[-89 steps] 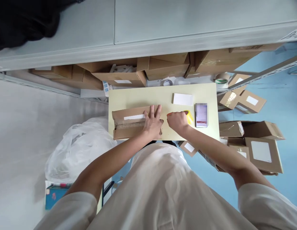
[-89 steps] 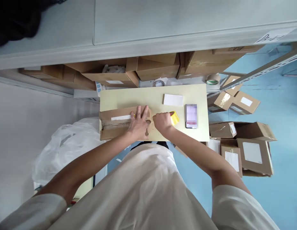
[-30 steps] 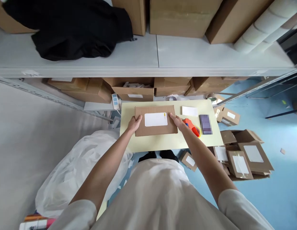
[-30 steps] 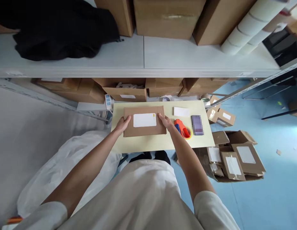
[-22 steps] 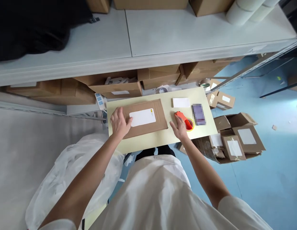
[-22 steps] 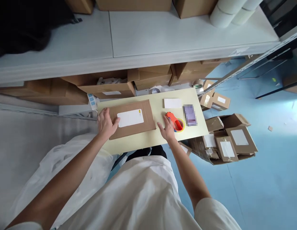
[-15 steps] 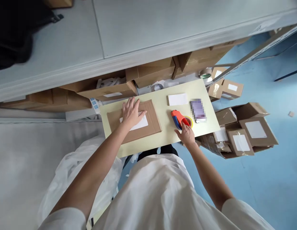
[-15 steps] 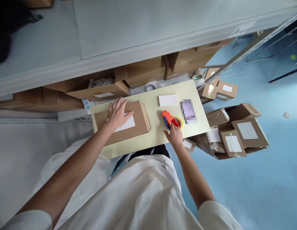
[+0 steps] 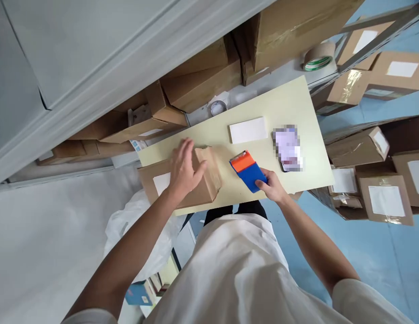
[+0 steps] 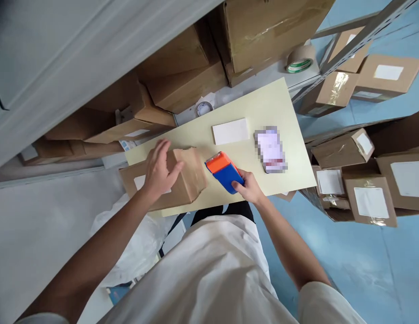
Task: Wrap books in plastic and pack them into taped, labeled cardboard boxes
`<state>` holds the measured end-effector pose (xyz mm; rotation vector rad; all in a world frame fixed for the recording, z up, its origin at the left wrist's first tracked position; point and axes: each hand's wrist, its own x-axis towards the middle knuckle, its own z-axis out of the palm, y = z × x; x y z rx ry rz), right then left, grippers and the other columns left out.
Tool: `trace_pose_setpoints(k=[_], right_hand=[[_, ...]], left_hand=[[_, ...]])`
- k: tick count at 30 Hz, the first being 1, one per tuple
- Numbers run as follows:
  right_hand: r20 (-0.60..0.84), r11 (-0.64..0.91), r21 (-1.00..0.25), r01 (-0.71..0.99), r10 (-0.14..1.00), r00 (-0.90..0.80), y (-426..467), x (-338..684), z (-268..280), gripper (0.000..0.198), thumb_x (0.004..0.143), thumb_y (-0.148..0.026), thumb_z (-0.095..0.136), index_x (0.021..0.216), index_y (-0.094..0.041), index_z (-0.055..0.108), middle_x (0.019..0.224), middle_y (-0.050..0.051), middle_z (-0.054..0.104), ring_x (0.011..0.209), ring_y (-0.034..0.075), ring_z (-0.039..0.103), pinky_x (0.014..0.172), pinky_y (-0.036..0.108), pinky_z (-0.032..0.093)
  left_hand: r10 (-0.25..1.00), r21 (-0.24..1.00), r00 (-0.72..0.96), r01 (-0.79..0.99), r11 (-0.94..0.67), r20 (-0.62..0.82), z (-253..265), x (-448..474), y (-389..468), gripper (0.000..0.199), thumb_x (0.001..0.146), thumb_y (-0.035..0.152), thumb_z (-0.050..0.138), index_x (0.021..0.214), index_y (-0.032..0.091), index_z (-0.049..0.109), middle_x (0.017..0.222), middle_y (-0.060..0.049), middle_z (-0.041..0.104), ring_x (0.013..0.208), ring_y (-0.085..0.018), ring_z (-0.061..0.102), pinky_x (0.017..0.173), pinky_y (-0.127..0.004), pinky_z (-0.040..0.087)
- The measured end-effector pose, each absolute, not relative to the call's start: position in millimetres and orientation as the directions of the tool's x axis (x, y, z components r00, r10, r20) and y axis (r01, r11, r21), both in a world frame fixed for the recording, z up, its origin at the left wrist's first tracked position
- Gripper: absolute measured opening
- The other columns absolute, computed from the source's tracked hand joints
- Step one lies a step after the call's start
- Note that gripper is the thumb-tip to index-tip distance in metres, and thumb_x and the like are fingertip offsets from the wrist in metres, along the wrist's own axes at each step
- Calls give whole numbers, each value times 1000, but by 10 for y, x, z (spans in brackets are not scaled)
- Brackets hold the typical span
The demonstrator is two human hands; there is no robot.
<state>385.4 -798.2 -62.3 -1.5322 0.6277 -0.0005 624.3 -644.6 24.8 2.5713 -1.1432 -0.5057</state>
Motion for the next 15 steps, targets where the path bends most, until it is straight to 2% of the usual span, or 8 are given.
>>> trace_pose_setpoints(k=[2,4,5,8,12,15], right_hand=[[-338,227,-935,-271,-348,874,-8020,3791,-655,37,76,-56,54,70,-19,51,56,-3,43,51,11,37,48,25,31],[-319,301,-927,-225,-312,895,-8033,3760,-697,37,73,-55,59,69,-18,53,54,-4,42,49,10,35,46,24,29],[-316,324,-921,-217,-292,903,-8034,3753,-715,36,72,-53,60,69,-18,54,54,-4,42,49,10,34,46,24,29],[-319,360,-907,-218,-249,915,-8029,3744,-742,35,71,-52,62,69,-18,55,55,-4,43,50,10,35,46,23,30],[-331,382,-895,-228,-230,915,-8021,3732,-746,36,69,-53,62,67,-18,55,54,-4,43,49,10,35,46,23,30],[-327,396,-892,-219,-228,917,-8003,3718,-751,36,68,-53,61,66,-18,54,53,-4,43,48,10,36,45,23,31]], left_hand=[[-774,580,536,-529,-619,-337,371,6095,-6673,60,84,46,57,135,16,48,141,-15,50,131,-30,45,110,-44,34],[-763,742,394,-245,-624,-512,423,5995,-6875,56,81,48,62,127,17,57,127,-13,62,117,-28,58,100,-41,44],[-749,768,313,-90,-635,-583,418,5967,-6956,53,80,49,64,122,16,61,121,-13,65,111,-26,62,97,-40,46],[-689,710,173,214,-671,-703,313,5944,-7096,43,72,45,74,102,15,70,106,-12,71,99,-23,65,91,-39,48],[-629,616,104,377,-692,-770,120,5939,-7124,34,59,36,85,83,15,72,84,-5,73,81,-15,66,86,-36,48],[-609,553,50,482,-679,-792,37,5908,-7102,33,58,39,86,79,16,73,78,-3,72,74,-12,65,84,-33,49]])
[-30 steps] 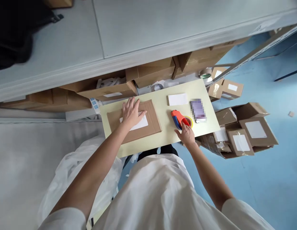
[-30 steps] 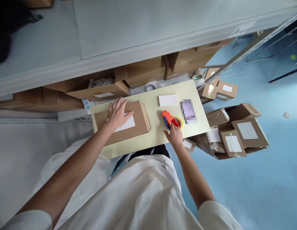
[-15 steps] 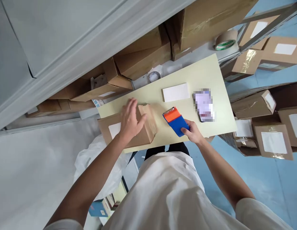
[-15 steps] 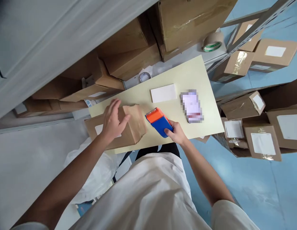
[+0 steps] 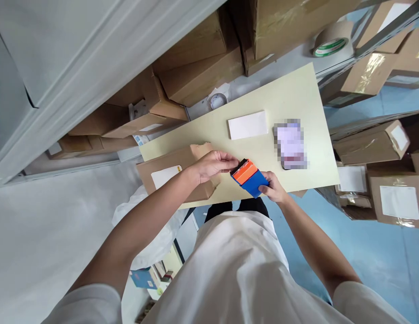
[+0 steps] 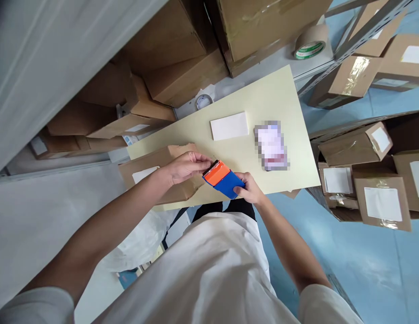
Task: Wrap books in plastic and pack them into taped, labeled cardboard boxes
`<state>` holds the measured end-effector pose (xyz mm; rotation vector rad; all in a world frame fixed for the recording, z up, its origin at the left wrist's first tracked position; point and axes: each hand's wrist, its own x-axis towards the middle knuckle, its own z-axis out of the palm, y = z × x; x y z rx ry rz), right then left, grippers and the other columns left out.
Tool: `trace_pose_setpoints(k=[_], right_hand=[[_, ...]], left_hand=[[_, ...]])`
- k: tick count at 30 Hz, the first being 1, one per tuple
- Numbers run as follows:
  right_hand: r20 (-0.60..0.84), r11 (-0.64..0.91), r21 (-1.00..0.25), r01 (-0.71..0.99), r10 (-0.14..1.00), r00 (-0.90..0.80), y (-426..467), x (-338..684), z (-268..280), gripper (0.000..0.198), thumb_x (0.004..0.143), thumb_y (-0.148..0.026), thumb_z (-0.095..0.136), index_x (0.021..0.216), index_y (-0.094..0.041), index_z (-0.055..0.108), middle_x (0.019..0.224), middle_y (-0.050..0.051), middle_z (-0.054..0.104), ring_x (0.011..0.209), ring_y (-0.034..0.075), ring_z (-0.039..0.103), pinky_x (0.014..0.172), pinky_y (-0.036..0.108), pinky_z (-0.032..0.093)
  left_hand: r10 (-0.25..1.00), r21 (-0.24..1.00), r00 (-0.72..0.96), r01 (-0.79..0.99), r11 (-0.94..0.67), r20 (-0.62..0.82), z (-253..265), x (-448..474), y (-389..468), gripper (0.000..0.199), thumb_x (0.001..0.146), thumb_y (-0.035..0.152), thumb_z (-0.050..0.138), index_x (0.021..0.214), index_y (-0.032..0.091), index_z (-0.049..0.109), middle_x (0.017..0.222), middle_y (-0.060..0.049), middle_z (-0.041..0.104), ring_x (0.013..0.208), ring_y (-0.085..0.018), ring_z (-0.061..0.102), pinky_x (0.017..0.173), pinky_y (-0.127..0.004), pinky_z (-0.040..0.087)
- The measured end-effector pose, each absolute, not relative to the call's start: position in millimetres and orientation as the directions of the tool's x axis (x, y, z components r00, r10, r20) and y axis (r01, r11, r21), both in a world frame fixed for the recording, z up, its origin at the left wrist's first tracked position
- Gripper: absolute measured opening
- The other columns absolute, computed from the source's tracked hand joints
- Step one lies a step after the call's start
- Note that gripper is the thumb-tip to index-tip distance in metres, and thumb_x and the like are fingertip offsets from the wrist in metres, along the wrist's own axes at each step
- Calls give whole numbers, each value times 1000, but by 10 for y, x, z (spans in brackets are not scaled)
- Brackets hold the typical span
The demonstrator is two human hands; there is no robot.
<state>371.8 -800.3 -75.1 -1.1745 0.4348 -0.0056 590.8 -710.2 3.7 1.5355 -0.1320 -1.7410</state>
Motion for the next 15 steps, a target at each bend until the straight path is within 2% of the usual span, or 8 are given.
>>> trace_pose_setpoints(k=[4,8,10,13,15], right_hand=[[-328,409,-886,-217,-225,917,-7971,3698,-751,36,69,-54,60,68,-18,55,53,-4,45,48,10,38,45,23,32],[-315,409,-893,-185,-276,908,-7944,3680,-734,35,70,-53,60,66,-18,53,51,-5,39,47,9,32,44,23,28],[-312,415,-892,-180,-275,909,-7917,3675,-722,34,70,-51,61,65,-19,51,51,-6,38,46,8,30,44,22,26],[-330,406,-893,-197,-290,898,-7846,3690,-696,33,71,-49,60,65,-19,49,52,-6,36,47,7,30,44,22,24],[-352,386,-897,-213,-334,875,-7787,3724,-667,32,71,-47,60,66,-18,49,53,-6,35,48,7,29,45,22,24]], left_hand=[[-603,534,46,521,-666,-797,50,5933,-7061,33,66,43,80,85,16,75,87,-6,74,82,-17,68,85,-34,49],[-542,467,2,511,-721,-840,149,6053,-7064,45,79,54,60,91,14,75,91,-12,75,92,-24,69,84,-39,50],[-524,496,45,403,-769,-850,184,6082,-7093,46,76,56,62,88,14,75,88,-12,75,88,-24,70,82,-39,51],[-557,585,199,136,-799,-807,200,6059,-7156,34,65,44,77,82,14,75,81,-8,75,80,-21,70,80,-36,53],[-587,597,277,-56,-800,-761,208,6035,-7202,30,66,41,76,80,14,74,79,-6,75,78,-21,69,77,-34,54]])
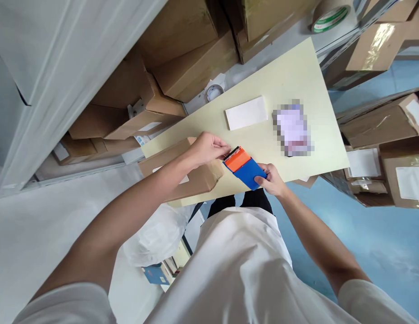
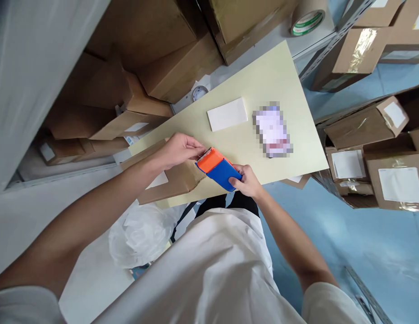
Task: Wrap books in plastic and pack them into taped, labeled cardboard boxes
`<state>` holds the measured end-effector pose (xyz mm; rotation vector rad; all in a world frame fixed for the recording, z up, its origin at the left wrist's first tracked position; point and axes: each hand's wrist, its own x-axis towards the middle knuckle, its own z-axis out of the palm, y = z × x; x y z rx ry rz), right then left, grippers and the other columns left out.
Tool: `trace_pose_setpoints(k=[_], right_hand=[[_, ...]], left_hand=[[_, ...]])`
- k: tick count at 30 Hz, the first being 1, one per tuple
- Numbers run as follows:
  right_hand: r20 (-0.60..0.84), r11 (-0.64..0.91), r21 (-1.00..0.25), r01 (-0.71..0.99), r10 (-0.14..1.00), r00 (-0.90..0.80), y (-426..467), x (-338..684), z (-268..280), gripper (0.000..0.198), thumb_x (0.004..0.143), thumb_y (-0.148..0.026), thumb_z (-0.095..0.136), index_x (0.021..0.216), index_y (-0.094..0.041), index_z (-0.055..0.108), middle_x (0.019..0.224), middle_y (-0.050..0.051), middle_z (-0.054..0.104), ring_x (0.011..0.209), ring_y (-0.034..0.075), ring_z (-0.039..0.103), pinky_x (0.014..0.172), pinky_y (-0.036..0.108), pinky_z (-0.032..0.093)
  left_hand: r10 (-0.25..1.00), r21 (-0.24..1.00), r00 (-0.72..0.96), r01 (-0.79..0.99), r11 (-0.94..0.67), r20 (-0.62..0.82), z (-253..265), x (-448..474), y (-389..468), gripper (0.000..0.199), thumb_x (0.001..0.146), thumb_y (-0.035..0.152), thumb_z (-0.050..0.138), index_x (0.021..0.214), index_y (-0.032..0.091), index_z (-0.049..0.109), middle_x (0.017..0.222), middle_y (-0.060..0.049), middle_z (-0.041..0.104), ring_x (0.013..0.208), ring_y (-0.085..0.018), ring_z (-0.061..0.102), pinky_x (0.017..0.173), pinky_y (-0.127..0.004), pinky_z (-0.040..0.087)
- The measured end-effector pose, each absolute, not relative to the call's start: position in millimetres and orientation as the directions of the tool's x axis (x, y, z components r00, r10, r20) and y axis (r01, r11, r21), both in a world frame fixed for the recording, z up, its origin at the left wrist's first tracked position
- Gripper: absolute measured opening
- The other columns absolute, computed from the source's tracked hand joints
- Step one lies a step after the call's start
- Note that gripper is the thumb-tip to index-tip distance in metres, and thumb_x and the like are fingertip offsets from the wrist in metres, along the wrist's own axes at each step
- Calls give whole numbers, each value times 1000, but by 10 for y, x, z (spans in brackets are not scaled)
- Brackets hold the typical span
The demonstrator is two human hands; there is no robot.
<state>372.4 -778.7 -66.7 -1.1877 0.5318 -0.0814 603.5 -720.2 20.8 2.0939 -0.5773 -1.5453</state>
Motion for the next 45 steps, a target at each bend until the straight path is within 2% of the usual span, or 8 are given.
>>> trace_pose_setpoints(k=[6,11,16,24,31,38,42,45], right_hand=[[-382,374,-901,-218,-449,808,-7663,3835,-582,32,74,-46,58,63,-18,47,54,-5,35,50,7,31,46,23,25],[-438,454,-865,-213,-476,763,-7578,3756,-655,43,80,-56,51,58,-19,45,52,-5,33,47,7,28,43,22,23],[-387,423,-890,-168,-508,769,-7483,3649,-728,49,78,-62,53,60,-17,48,53,-4,36,49,7,32,44,22,26],[-395,481,-871,-103,-560,728,-7345,3723,-719,51,76,-65,57,60,-17,51,53,-3,40,49,8,37,44,22,29],[-613,751,-650,-112,-432,661,-7063,3605,-920,50,73,-62,64,56,-17,53,48,-3,48,42,8,40,40,22,32],[-821,976,-153,-157,-37,570,-6520,3457,-984,33,84,-46,55,80,-15,66,47,2,60,38,15,51,38,27,44],[-816,986,-69,-150,31,578,-6415,3614,-926,27,88,-39,54,85,-16,68,50,2,62,43,15,55,44,25,48],[-828,987,-60,-146,33,560,-6429,3679,-919,26,89,-36,52,86,-16,68,54,3,65,48,16,59,47,25,50]], left_hand=[[-696,400,354,-620,-675,-625,373,6203,-7344,21,68,36,73,73,16,73,74,-6,73,86,-24,69,82,-33,53],[-576,310,347,-585,-749,-740,413,6520,-7487,25,76,36,68,79,12,70,72,-7,69,76,-21,69,78,-36,55],[-451,286,245,-499,-818,-858,320,6409,-7545,38,79,49,65,96,15,69,89,-10,71,95,-24,69,83,-39,54],[-425,312,109,-524,-793,-898,273,6197,-7468,19,69,34,77,71,16,71,70,-6,68,79,-20,69,78,-37,55],[-324,69,252,-683,-727,-912,57,6505,-7686,12,64,26,79,64,16,71,64,-7,65,80,-25,68,81,-40,54],[-138,-187,207,-971,-148,-968,-269,6403,-7710,11,55,24,76,64,21,72,57,-7,61,84,-35,66,81,-46,50],[-252,-242,185,-946,215,-950,-297,6194,-7552,32,59,28,67,89,18,73,85,-13,69,91,-35,63,80,-43,48],[-311,-289,194,-911,296,-930,-267,6140,-7453,54,63,33,65,115,17,66,99,-17,68,99,-37,61,84,-45,44]])
